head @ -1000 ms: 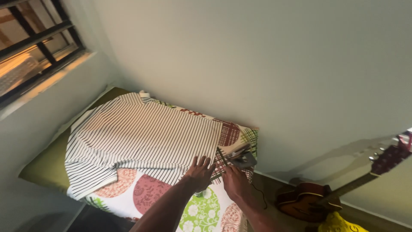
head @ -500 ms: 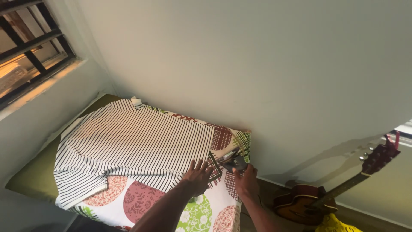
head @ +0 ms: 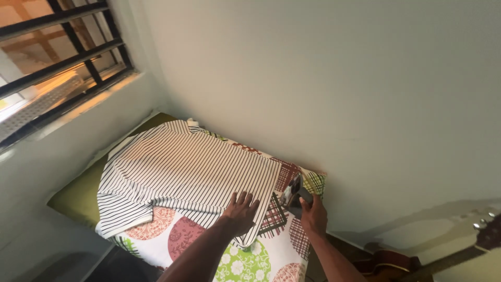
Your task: Ironing a striped shirt on an ironing board.
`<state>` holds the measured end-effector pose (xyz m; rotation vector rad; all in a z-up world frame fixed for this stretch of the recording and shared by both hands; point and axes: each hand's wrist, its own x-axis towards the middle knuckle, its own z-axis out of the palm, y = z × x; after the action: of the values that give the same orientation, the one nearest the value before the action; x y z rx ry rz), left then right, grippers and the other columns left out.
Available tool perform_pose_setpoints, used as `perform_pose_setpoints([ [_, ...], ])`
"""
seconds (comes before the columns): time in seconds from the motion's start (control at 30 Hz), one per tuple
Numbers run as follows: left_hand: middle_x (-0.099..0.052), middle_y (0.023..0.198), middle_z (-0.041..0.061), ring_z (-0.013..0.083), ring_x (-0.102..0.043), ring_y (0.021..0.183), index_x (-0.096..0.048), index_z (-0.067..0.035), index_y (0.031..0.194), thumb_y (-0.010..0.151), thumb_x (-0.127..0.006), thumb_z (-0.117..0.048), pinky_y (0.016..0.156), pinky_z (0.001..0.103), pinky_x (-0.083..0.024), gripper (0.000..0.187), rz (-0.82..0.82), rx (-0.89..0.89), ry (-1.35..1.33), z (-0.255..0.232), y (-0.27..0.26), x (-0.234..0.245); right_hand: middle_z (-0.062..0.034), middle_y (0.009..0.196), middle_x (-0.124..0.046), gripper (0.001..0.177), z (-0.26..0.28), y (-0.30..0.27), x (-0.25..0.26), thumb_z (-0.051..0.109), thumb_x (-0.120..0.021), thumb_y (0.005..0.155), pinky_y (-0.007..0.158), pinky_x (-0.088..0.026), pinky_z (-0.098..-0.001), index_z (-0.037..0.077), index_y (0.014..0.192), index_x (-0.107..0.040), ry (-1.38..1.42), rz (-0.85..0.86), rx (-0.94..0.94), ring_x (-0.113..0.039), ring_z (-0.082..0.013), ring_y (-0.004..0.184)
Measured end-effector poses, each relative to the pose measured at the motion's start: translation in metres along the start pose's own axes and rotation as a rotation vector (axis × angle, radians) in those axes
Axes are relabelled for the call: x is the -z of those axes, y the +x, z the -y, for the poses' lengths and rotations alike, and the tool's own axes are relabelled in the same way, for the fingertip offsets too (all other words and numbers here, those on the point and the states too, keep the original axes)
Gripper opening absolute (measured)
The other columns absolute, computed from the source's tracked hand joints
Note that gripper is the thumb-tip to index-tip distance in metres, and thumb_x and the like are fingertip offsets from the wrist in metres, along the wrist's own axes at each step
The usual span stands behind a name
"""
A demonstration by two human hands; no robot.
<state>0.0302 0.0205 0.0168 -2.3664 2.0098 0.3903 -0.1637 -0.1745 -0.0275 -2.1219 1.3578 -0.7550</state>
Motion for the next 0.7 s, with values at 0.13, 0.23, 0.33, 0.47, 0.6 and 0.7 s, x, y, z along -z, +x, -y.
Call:
perform_pose_setpoints([
  [0.13, -0.022, 0.163, 0.027, 0.0444, -0.014, 0.154, -0.027, -0.003, 0.156, 0.095, -0.069, -0.04, 0.122, 0.064, -0.01, 0.083, 0.006, 0.048, -0.014, 0.012, -0.014, 0.018, -0.023, 0.103, -0.07, 0.046, 0.021, 0.008, 0.003, 0.04, -0.068, 0.095, 0.08, -0.051, -0.0547, 0.004, 0.123, -0.059, -0.073, -0.032, 0.07, -0.065, -0.0472, 0.097],
  [0.23, -0.027, 0.162, 0.024, 0.0417, -0.019, 0.154, -0.03, -0.005, 0.155, 0.093, -0.07, -0.041, 0.121, 0.065, -0.015, 0.081, -0.029, 0.079, 0.011, 0.03, -0.017, 0.013, -0.0199, 0.097, -0.071, 0.037, 0.064, 0.01, 0.021, 0.038, -0.066, 0.097, 0.079, -0.051, -0.0545, 0.005, 0.113, -0.061, -0.025, 0.065, 0.107, -0.067, -0.0434, 0.092],
  [0.33, -0.025, 0.158, 0.027, 0.0452, -0.018, 0.148, -0.031, -0.004, 0.151, 0.09, -0.075, -0.04, 0.116, 0.067, -0.015, 0.084, -0.122, 0.102, -0.027, 0.048, -0.025, 0.01, -0.0192, 0.096, -0.07, 0.038, 0.102, 0.019, 0.03, 0.038, -0.07, 0.093, 0.078, -0.05, -0.0557, 0.006, 0.11, -0.059, -0.097, 0.051, 0.251, -0.065, -0.0435, 0.091],
  [0.47, -0.037, 0.152, 0.025, 0.0425, -0.028, 0.146, -0.039, -0.004, 0.148, 0.086, -0.078, -0.036, 0.117, 0.067, -0.021, 0.08, -0.205, 0.19, -0.052, 0.07, -0.053, 0.015, -0.0212, 0.091, -0.067, 0.033, 0.15, 0.031, 0.027, 0.032, -0.068, 0.092, 0.07, -0.048, -0.0575, 0.005, 0.109, -0.058, -0.018, 0.053, 0.658, -0.062, -0.046, 0.083],
  [0.6, -0.036, 0.152, 0.025, 0.0436, -0.027, 0.147, -0.039, -0.005, 0.147, 0.084, -0.079, -0.033, 0.117, 0.067, -0.02, 0.08, -0.229, 0.272, -0.123, 0.094, -0.081, 0.014, -0.02, 0.089, -0.068, 0.036, 0.2, 0.037, 0.011, 0.04, -0.066, 0.096, 0.07, -0.05, -0.0561, 0.007, 0.104, -0.056, -0.097, 0.212, 0.704, -0.065, -0.0444, 0.085],
  [0.7, -0.032, 0.155, 0.027, 0.0472, -0.024, 0.147, -0.036, -0.004, 0.148, 0.085, -0.08, -0.034, 0.115, 0.069, -0.019, 0.083, -0.248, 0.326, -0.107, 0.12, -0.103, 0.007, -0.0208, 0.091, -0.07, 0.043, 0.25, 0.02, 0.011, 0.039, -0.064, 0.093, 0.067, -0.05, -0.0572, 0.008, 0.121, -0.055, -0.048, 0.286, 0.794, -0.066, -0.0457, 0.084],
])
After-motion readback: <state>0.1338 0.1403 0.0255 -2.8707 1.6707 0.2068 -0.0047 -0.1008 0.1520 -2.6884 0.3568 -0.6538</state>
